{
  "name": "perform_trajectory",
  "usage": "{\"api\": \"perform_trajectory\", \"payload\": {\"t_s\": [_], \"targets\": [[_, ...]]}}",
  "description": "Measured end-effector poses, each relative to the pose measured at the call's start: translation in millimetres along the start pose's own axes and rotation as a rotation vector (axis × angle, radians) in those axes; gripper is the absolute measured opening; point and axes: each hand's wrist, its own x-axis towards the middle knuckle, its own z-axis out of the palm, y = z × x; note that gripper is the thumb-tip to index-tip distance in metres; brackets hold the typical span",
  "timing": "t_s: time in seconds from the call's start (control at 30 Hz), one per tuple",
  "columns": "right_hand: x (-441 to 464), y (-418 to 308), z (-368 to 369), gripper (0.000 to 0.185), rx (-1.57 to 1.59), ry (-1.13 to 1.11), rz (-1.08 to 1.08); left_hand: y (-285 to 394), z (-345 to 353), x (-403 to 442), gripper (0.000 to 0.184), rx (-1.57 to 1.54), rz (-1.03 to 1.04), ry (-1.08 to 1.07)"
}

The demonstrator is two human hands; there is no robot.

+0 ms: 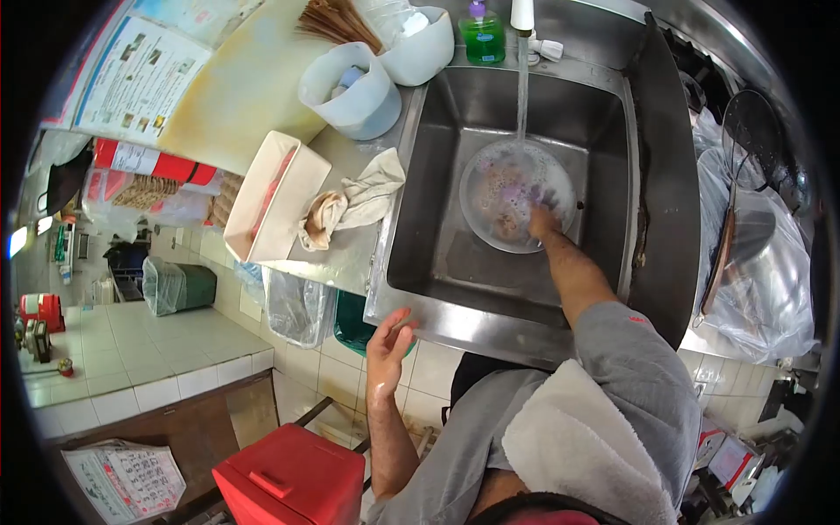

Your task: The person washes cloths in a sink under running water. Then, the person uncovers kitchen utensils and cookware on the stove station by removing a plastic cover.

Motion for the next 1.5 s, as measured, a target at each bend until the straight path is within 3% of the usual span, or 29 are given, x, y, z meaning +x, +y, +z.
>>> {"api": "perform_trajectory", "payload": {"t_s": [0.07,0.1,0.17,0.23,0.4,0.5,0.6,0.67,0.7,0.73,0.77,0.83,0.9,0.93,0.97,1.03,1.07,1.13,1.17,1.2,1.23,1.27,1.3,1.33,1.37,1.4,1.43,1.47,1.5], "targets": [[31.7,6.3,13.7,0.041,0.234,-0.423,0.071,12.4,11.2,30.1,0.039,0.022,0.057,-0.151],[48.1,9.6,9.8,0.041,0.232,-0.417,0.092,17.8,15.9,44.1,0.039,0.045,0.06,-0.207],[73.7,12.8,-2.7,0.026,0.394,-0.204,-0.142,31.3,25.8,71.5,0.039,0.056,0.039,-0.285],[59.2,-10.8,-101.9,0.019,0.764,-0.184,-0.038,33.7,34.2,101.8,0.041,0.113,0.047,-0.398],[22.6,-58.8,-265.1,0.011,0.843,0.025,-0.156,39.8,79.4,196.8,0.049,0.157,0.061,-0.601],[1.6,-78.2,-320.6,0.013,0.872,0.221,-0.281,52.8,138.3,237.5,0.066,0.236,0.326,-0.531],[-23.5,-98.9,-372.8,0.013,1.286,0.361,-0.171,31.6,202.5,280.7,0.069,0.364,0.462,-0.552],[-27.9,-93.4,-390.0,0.014,1.405,0.478,-0.162,26.0,222.2,294.5,0.067,0.39,0.494,-0.599],[-22.3,-85.7,-389.6,0.014,1.4,0.49,-0.171,33.8,228.8,299.7,0.059,0.187,0.299,-0.61],[-14.8,-72.5,-380.3,0.014,1.225,0.694,-0.143,42.3,234.6,304.1,0.051,-0.011,0.104,-0.617],[-7.7,-56.3,-365.7,0.015,1.038,0.886,-0.106,49.2,235.9,308.5,0.051,-0.01,0.112,-0.626],[20.5,-16.9,-306.5,0.012,1.075,0.897,0.088,69.2,234.3,319.5,0.039,-0.281,0.053,-0.61],[34.3,-7.7,-251.1,0.014,1.237,0.592,0.313,78.1,243.8,326.8,0.037,-0.171,0.175,-0.631],[56.4,0.5,-211.1,0.028,1.605,0.324,0.44,76.7,248.3,330.5,0.035,-0.056,0.269,-0.64],[55.2,-2.3,-212.6,0.045,1.853,-0.278,0.68,69.6,255.8,331.8,0.044,-0.021,0.354,-0.665],[37.8,-38.3,-229.0,0.047,2.213,-0.322,0.569,89.1,253.9,304.6,0.048,-0.015,0.29,-0.712],[47.4,-39.2,-212.7,0.047,2.22,-0.332,0.581,94.6,252.2,294.8,0.051,-0.021,0.229,-0.758],[67.0,-43.5,-183.6,0.038,2.436,-0.202,0.006,70.6,248.1,313.9,0.056,-0.027,0.239,-0.879],[69.9,-47.0,-184.6,0.026,2.394,-0.168,0.267,65.3,246.8,320.2,0.056,-0.11,0.265,-0.742],[69.5,-54.0,-184.7,0.026,2.399,-0.157,0.261,59.8,248.6,328.0,0.056,-0.193,0.296,-0.609],[73.0,-62.3,-187.8,0.023,2.159,-0.043,0.233,54.2,251.6,333.0,0.057,-0.191,0.22,-0.427],[74.2,-68.1,-189.8,0.022,1.912,0.056,0.215,46.6,249.4,338.4,0.057,-0.189,0.229,-0.43],[76.2,-69.6,-192.3,0.022,1.915,0.062,0.21,48.9,245.1,333.0,0.059,-0.495,-0.01,-0.547],[77.0,-69.9,-194.4,0.02,1.66,0.181,0.044,53.9,242.4,328.3,0.061,-0.8,-0.263,-0.652],[76.0,-69.1,-195.7,0.019,1.393,0.286,-0.106,53.6,237.8,331.7,0.053,-0.83,-0.352,-0.714],[74.0,-67.0,-197.5,0.019,1.118,0.381,-0.243,54.6,239.6,332.1,0.053,-0.83,-0.356,-0.718],[69.2,-59.6,-206.4,0.032,0.599,0.325,-0.164,55.6,242.6,331.8,0.048,-0.794,-0.228,-0.707],[63.2,-54.2,-213.4,0.032,0.599,0.322,-0.154,55.9,244.9,331.6,0.043,-0.756,-0.101,-0.693],[57.3,-50.1,-220.2,0.039,1.379,0.067,-0.106,70.4,247.3,322.4,0.035,-0.703,-0.088,-0.571]]}}
